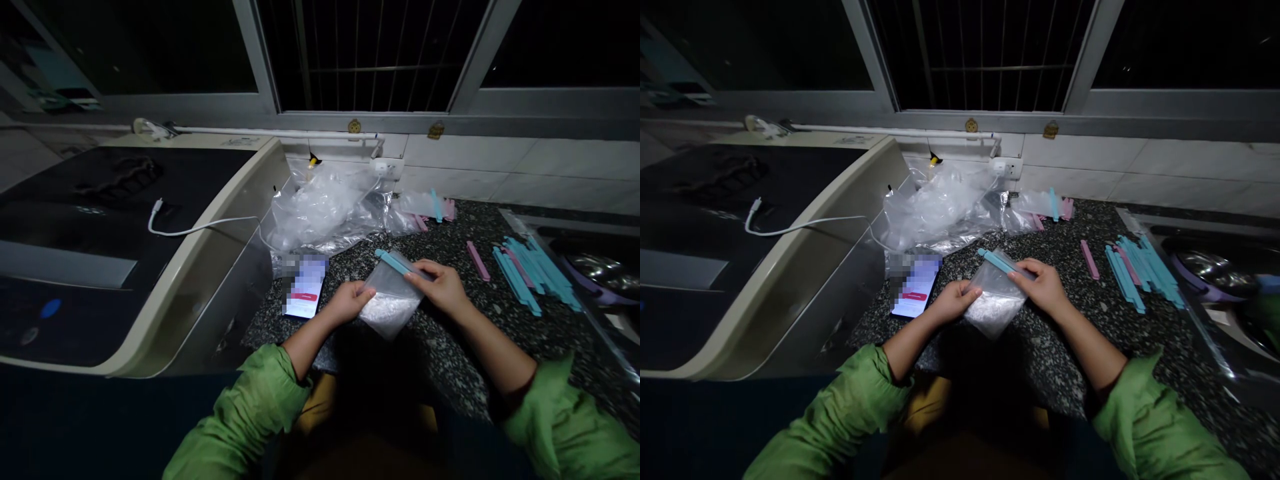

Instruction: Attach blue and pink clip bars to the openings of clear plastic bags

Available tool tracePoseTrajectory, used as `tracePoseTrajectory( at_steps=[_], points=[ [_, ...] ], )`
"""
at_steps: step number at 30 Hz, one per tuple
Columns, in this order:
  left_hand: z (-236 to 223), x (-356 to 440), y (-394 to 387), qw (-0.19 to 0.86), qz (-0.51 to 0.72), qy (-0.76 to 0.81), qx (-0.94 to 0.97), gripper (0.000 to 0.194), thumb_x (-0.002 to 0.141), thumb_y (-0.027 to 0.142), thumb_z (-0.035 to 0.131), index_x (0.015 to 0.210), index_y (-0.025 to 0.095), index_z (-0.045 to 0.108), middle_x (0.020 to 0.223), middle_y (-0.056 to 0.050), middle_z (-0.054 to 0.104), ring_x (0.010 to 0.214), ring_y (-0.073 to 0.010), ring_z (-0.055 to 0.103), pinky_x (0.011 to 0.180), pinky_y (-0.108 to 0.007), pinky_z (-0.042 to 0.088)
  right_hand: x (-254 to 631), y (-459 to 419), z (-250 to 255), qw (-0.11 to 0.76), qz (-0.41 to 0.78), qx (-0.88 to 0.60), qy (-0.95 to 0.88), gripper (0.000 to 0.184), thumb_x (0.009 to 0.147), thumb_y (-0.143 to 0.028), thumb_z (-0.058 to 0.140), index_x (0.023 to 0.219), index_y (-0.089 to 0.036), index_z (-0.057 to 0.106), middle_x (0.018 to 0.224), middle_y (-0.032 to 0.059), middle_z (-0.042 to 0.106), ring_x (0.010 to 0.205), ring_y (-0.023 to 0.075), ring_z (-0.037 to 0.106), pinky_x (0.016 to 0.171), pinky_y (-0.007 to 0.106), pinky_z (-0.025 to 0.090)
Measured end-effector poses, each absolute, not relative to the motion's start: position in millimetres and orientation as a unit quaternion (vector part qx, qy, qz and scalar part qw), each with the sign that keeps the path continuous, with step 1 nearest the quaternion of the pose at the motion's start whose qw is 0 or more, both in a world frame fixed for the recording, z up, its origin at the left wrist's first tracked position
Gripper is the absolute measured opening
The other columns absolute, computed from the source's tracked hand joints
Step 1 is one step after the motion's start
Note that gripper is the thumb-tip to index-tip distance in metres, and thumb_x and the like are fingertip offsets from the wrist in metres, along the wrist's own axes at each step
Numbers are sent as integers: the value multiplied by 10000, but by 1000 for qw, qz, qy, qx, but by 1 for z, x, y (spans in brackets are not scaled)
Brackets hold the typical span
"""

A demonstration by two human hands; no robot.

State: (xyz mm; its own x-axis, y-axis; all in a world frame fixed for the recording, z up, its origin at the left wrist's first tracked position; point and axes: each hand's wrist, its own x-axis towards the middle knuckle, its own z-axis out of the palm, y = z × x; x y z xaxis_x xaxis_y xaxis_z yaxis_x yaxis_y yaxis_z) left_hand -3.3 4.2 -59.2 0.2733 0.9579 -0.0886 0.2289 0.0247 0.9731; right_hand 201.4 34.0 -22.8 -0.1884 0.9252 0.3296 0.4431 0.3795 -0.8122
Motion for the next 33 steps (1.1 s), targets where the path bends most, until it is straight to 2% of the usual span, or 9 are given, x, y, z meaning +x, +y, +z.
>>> tracePoseTrajectory(
  at_steps=[9, 15, 21, 24, 27, 30, 33],
  points=[
    [-62, -4, 4, 433, 351, 498, 664, 370, 753, 489, 406, 547, 183, 382, 534, 44, 338, 543, -94, 322, 520, -233, 226, 214, 41, -16, 441, 273, -517, -680, 358, 635, -509, 648, 721, -163, 671, 722, 44, 650, 658, 177, 579, 601, 283, 458],
    [-61, -5, 2, 496, 313, 487, 647, 485, 685, 622, 442, 507, 189, 318, 524, 56, 267, 514, -73, 249, 495, -229, 171, 212, 40, -15, 423, 294, -509, -690, 396, 622, -546, 645, 714, -162, 669, 728, 42, 650, 660, 175, 580, 588, 272, 452],
    [-46, -11, -1, 581, 299, 434, 620, 538, 559, 669, 578, 603, 136, 521, 572, 36, 401, 572, -92, 366, 549, -218, 264, 207, 36, -15, 389, 334, -473, -716, 407, 620, -568, 637, 687, -168, 656, 727, 40, 645, 652, 166, 575, 591, 265, 447],
    [-40, -16, -1, 630, 322, 377, 598, 560, 559, 670, 595, 689, 126, 584, 648, 9, 497, 645, -120, 439, 612, -226, 315, 207, 35, -13, 392, 322, -475, -719, 399, 630, -562, 635, 694, -169, 657, 735, 43, 643, 665, 168, 578, 600, 266, 446],
    [-41, -15, 0, 626, 351, 375, 587, 553, 567, 653, 611, 723, 122, 610, 659, -3, 529, 647, -128, 456, 605, -226, 326, 206, 33, -11, 385, 316, -466, -731, 379, 643, -545, 636, 694, -171, 659, 735, 42, 646, 673, 168, 583, 616, 269, 449],
    [-46, -9, 1, 588, 358, 413, 596, 496, 553, 602, 649, 658, 121, 588, 587, 18, 484, 576, -103, 418, 552, -216, 302, 203, 31, -12, 367, 320, -445, -751, 358, 654, -531, 633, 688, -175, 661, 724, 41, 651, 675, 168, 587, 630, 274, 453],
    [-52, -4, 2, 542, 355, 451, 613, 476, 600, 595, 598, 511, 143, 478, 516, 41, 385, 514, -74, 335, 495, -209, 239, 200, 30, -14, 368, 320, -448, -749, 355, 655, -526, 632, 690, -174, 664, 716, 43, 655, 670, 168, 589, 625, 274, 452]
  ],
)
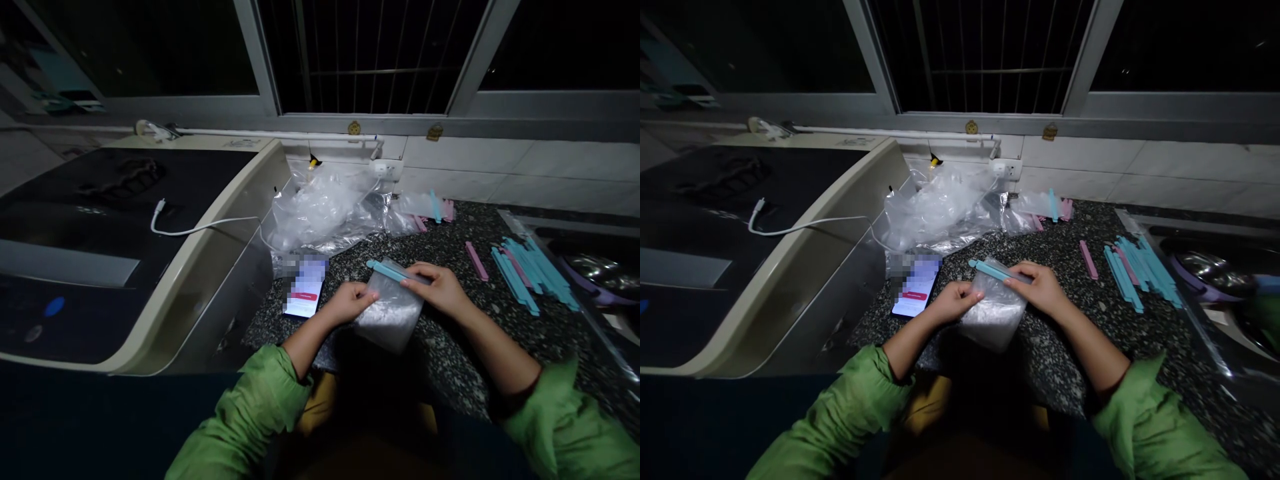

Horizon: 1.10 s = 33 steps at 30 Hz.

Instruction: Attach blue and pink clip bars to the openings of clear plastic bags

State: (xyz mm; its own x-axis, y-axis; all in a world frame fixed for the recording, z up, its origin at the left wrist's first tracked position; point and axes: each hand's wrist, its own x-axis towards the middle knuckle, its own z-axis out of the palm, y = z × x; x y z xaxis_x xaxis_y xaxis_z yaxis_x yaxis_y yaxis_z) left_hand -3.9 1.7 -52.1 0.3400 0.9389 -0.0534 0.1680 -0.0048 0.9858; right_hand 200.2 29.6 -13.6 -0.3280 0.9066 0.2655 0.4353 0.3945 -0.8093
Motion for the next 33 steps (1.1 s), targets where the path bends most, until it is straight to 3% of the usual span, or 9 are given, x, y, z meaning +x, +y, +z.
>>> tracePoseTrajectory(
  at_steps=[3, 7, 11, 15, 22, 28, 33],
  points=[
    [-56, -2, 2, 519, 352, 462, 627, 470, 635, 577, 566, 478, 153, 440, 506, 43, 363, 508, -72, 323, 482, -213, 219, 201, 30, -15, 374, 316, -462, -739, 358, 649, -525, 636, 687, -171, 666, 709, 43, 657, 658, 166, 586, 610, 270, 446],
    [-52, 4, 4, 545, 358, 450, 610, 421, 587, 542, 634, 552, 135, 532, 533, 38, 434, 534, -86, 385, 506, -210, 268, 205, 33, -14, 368, 321, -470, -735, 368, 634, -534, 643, 687, -170, 670, 713, 42, 656, 663, 167, 583, 600, 264, 439],
    [-43, 19, 16, 581, 434, 419, 546, 421, 521, 509, 708, 660, 125, 605, 602, 14, 537, 601, -114, 467, 577, -222, 347, 209, 36, -14, 355, 335, -476, -732, 366, 617, -527, 653, 680, -167, 666, 703, 36, 654, 658, 166, 577, 601, 265, 434],
    [-38, 31, 27, 589, 500, 409, 486, 400, 494, 478, 741, 638, 133, 601, 604, 10, 565, 605, -115, 482, 617, -234, 375, 209, 38, -18, 352, 346, -492, -717, 373, 589, -529, 669, 681, -167, 667, 682, 31, 649, 629, 162, 562, 580, 267, 424],
    [-42, 26, 30, 559, 589, 419, 406, 364, 519, 441, 745, 675, 137, 620, 661, 1, 612, 668, -135, 531, 707, -261, 404, 206, 42, -28, 422, 424, -513, -616, 474, 558, -535, 696, 867, -176, 666, 818, 39, 678, 720, 174, 584, 681, 293, 449],
    [-46, 21, 32, 528, 644, 411, 371, 374, 550, 449, 727, 744, 140, 641, 768, -14, 653, 783, -154, 569, 810, -274, 406, 205, 41, -37, 390, 459, -514, -611, 374, 555, -523, 701, 593, -160, 623, 592, -1, 609, 577, 133, 515, 608, 276, 405],
    [-46, 22, 30, 529, 640, 417, 370, 391, 564, 469, 715, 766, 143, 640, 797, -21, 662, 804, -162, 579, 823, -280, 410, 202, 39, -37, 408, 433, -515, -617, 369, 576, -516, 693, 540, -162, 595, 519, -20, 565, 519, 112, 477, 546, 254, 375]
  ],
)
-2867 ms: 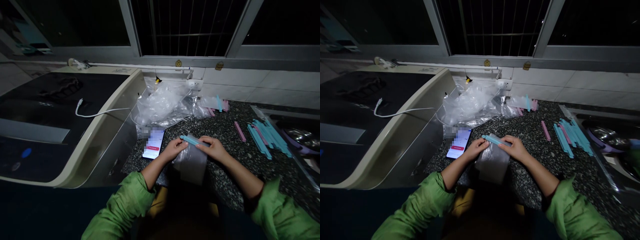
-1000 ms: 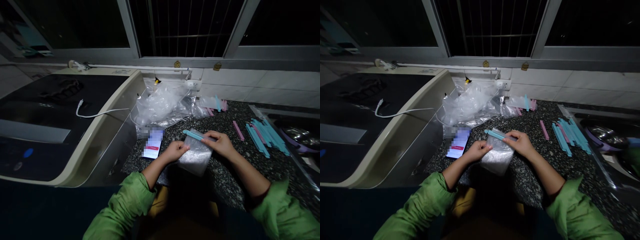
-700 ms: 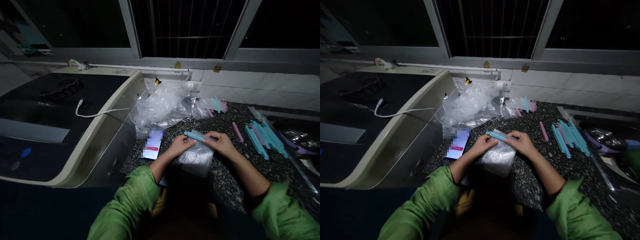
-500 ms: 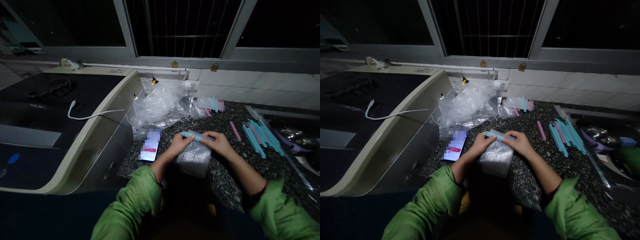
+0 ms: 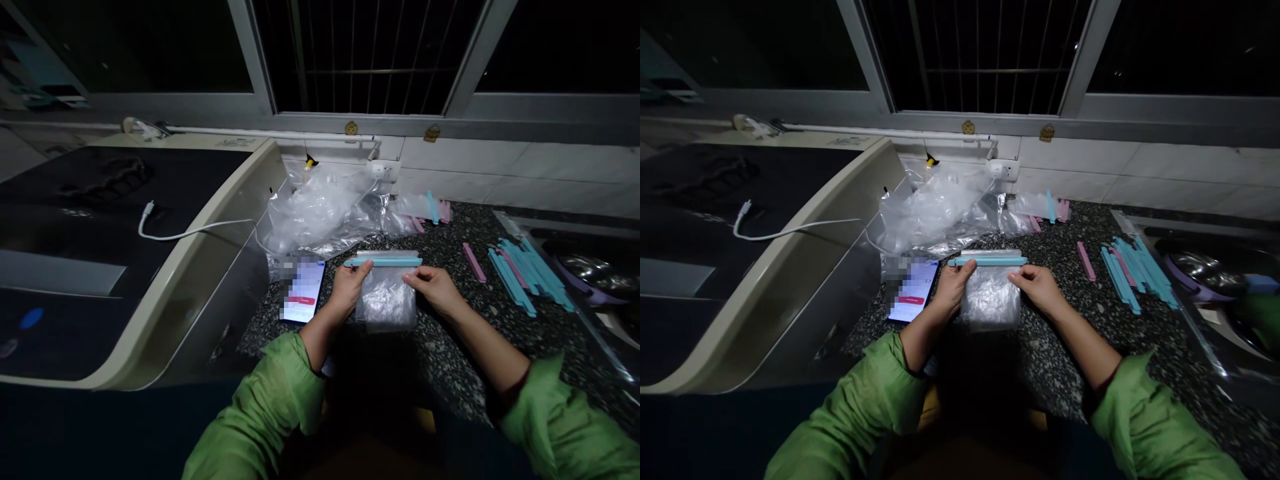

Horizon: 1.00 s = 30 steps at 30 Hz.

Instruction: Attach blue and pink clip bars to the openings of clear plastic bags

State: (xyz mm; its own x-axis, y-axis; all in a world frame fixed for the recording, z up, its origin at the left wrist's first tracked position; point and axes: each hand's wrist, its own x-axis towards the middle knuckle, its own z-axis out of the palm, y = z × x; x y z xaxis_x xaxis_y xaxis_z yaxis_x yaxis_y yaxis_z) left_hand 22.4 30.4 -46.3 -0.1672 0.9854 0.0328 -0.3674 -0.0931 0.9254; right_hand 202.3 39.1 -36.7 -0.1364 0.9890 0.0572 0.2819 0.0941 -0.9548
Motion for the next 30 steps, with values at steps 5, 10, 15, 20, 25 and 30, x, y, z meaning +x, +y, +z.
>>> tracePoseTrajectory(
  at_steps=[5, 10, 15, 20, 25, 30],
  points=[
    [-47, 22, 33, 531, 661, 414, 333, 437, 567, 488, 709, 820, 141, 626, 872, -40, 670, 897, -188, 588, 849, -291, 414, 204, 39, -36, 353, 500, -490, -621, 395, 549, -532, 707, 667, -157, 667, 646, 15, 656, 600, 150, 556, 601, 281, 431],
    [-50, 22, 36, 546, 665, 409, 305, 437, 602, 502, 683, 850, 150, 610, 898, -44, 671, 945, -205, 590, 852, -300, 426, 215, 40, -39, 258, 494, -477, -679, 409, 575, -558, 678, 634, -153, 677, 584, 13, 640, 565, 155, 555, 544, 274, 430],
    [-50, 23, 36, 565, 674, 372, 295, 408, 596, 464, 703, 842, 152, 610, 886, -43, 671, 922, -205, 604, 858, -309, 428, 219, 38, -45, 260, 451, -473, -711, 406, 628, -561, 638, 598, -157, 660, 540, 7, 610, 537, 145, 537, 506, 260, 416],
    [-50, 22, 37, 547, 662, 405, 314, 383, 582, 467, 703, 795, 159, 623, 844, -33, 673, 891, -196, 598, 855, -300, 419, 219, 39, -42, 315, 381, -483, -722, 372, 663, -539, 616, 710, -172, 656, 611, 12, 622, 575, 148, 553, 533, 262, 443],
    [-48, 27, 34, 543, 639, 423, 343, 393, 515, 464, 738, 737, 157, 632, 770, -12, 663, 819, -177, 582, 834, -291, 407, 228, 40, -34, 439, 118, -498, -738, 347, 762, -411, 564, 1039, -204, 598, 868, 67, 650, 691, 171, 581, 640, 313, 485],
    [-49, 31, 31, 561, 620, 421, 352, 426, 475, 492, 750, 694, 147, 630, 703, -6, 642, 728, -157, 562, 768, -282, 411, 230, 39, -31, 355, -56, -441, -822, 217, 816, -343, 523, 940, -211, 642, 885, 78, 676, 826, 207, 610, 756, 339, 480]
  ],
)
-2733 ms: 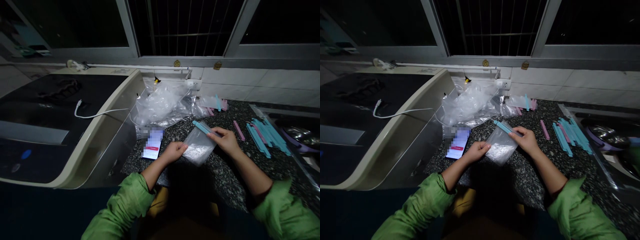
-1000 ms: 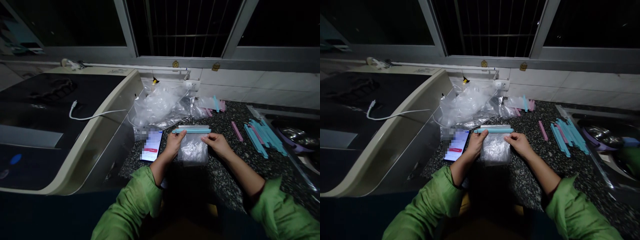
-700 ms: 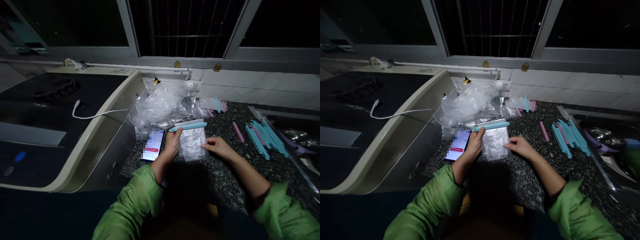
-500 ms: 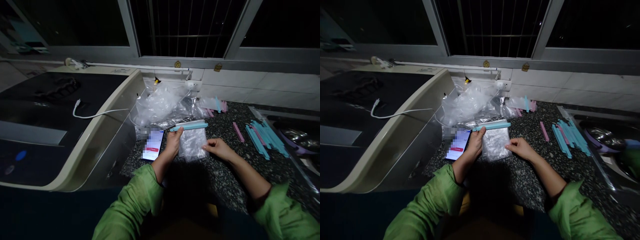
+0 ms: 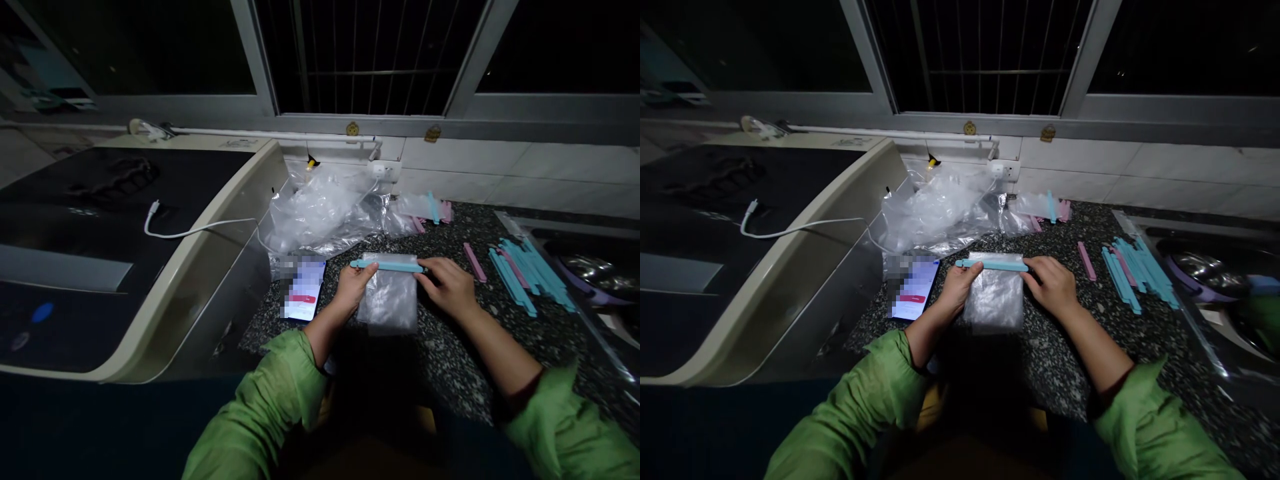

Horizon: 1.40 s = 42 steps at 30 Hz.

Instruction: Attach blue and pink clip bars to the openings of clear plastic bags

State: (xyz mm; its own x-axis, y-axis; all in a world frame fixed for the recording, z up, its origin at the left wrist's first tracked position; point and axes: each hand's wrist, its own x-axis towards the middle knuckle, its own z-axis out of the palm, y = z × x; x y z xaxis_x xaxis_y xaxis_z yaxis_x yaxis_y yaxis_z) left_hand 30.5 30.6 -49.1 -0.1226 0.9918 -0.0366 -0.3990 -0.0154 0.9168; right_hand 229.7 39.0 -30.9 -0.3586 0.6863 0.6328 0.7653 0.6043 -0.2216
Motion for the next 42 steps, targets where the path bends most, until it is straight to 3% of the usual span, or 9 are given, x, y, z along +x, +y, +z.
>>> tracePoseTrajectory(
  at_steps=[5, 9, 14, 20, 29, 32, 37, 42],
  points=[
    [-53, 29, 28, 600, 568, 428, 367, 447, 454, 490, 765, 677, 130, 624, 647, -3, 620, 621, -126, 528, 661, -259, 404, 231, 40, -33, 298, -147, -442, -833, 229, 847, -323, 486, 913, -192, 663, 834, 80, 690, 780, 191, 609, 704, 306, 453],
    [-58, 31, 27, 633, 493, 448, 394, 449, 429, 453, 790, 673, 112, 631, 608, -4, 615, 563, -112, 507, 598, -244, 377, 235, 43, -35, 288, -167, -456, -825, 248, 853, -332, 472, 917, -191, 665, 836, 81, 693, 771, 190, 600, 682, 304, 419],
    [-61, 34, 31, 627, 495, 455, 393, 430, 441, 454, 776, 650, 116, 612, 571, 17, 596, 532, -98, 489, 573, -230, 360, 241, 54, -42, 280, -170, -462, -824, 255, 849, -347, 466, 889, -193, 665, 822, 81, 695, 760, 186, 604, 658, 301, 393],
    [-63, 41, 39, 621, 519, 421, 409, 378, 520, 403, 737, 770, 143, 623, 682, 5, 643, 638, -137, 550, 644, -247, 407, 257, 83, -53, 325, -144, -485, -799, 238, 818, -360, 491, 827, -190, 657, 802, 90, 694, 746, 198, 617, 664, 312, 406],
    [-72, 87, 93, 516, 652, 392, 395, 308, 671, 296, 639, 937, 155, 575, 901, -50, 647, 863, -174, 580, 833, -285, 425, 276, 126, -62, 347, -176, -569, -724, 306, 819, -368, 458, 828, -139, 660, 778, 138, 677, 730, 230, 609, 637, 323, 404],
    [-73, 108, 114, 485, 655, 397, 421, 437, 713, 270, 609, 1116, 138, 508, 986, -88, 637, 914, -182, 591, 848, -288, 436, 280, 142, -64, 367, -164, -613, -680, 326, 820, -377, 443, 833, -132, 658, 758, 143, 663, 710, 232, 594, 612, 316, 389],
    [-72, 134, 140, 357, 588, 468, 554, 797, 719, 299, 631, 1388, 130, 234, 1145, -143, 595, 946, -218, 604, 829, -316, 467, 280, 168, -66, 387, -123, -702, -586, 322, 784, -381, 453, 851, -134, 649, 769, 124, 657, 727, 233, 583, 607, 300, 365],
    [-68, 144, 165, 262, 522, 515, 627, 751, 812, 315, 517, 1430, 206, 105, 1245, -109, 556, 928, -204, 622, 832, -338, 492, 277, 187, -62, 371, -91, -762, -523, 329, 769, -379, 453, 878, -143, 654, 783, 108, 663, 729, 229, 577, 606, 294, 342]
  ],
)
